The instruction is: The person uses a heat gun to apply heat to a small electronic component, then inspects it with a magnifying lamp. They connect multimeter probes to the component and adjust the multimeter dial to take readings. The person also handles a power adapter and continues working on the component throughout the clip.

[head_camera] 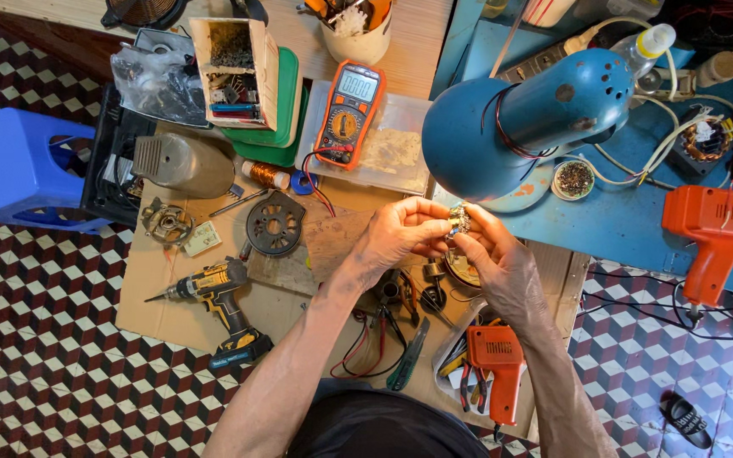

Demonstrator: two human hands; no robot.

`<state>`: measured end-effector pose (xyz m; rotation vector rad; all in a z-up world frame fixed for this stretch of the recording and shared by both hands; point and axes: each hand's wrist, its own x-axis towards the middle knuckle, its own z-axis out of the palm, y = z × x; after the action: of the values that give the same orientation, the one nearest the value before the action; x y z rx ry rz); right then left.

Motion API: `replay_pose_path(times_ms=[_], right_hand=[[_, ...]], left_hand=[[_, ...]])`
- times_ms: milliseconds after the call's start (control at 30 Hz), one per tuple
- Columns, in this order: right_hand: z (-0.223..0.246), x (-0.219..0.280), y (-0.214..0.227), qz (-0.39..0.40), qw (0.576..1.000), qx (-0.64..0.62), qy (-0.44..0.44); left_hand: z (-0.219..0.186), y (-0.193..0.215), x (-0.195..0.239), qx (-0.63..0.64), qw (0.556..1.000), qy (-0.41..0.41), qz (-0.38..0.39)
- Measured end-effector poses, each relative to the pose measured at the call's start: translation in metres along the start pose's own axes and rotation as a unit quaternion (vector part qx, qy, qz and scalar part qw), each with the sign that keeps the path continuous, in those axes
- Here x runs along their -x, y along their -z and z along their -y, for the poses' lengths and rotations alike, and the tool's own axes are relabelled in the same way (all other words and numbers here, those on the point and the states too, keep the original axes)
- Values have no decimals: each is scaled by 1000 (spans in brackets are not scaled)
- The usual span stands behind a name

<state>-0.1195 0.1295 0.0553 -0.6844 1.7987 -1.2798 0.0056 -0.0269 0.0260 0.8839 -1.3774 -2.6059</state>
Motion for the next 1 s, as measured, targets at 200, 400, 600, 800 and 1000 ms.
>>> replay_pose_path(times_ms=[200, 400, 600, 800, 1000], right_hand=[[0, 1, 3, -2, 994, 105, 23], [2, 0, 7, 25, 998, 24, -46], [-7, 0, 7, 56, 983, -154, -87], [-12, 0, 5, 64, 967, -234, -84], [-14, 1, 2, 46, 983, -158, -86]], left_hand=[[0, 4, -8, 1, 999, 44, -3], [5, 9, -9, 39, 997, 66, 8], [9, 14, -7, 127, 986, 98, 39], [12, 17, -6, 115, 989, 86, 37], [16, 16, -1, 111, 991, 66, 19]])
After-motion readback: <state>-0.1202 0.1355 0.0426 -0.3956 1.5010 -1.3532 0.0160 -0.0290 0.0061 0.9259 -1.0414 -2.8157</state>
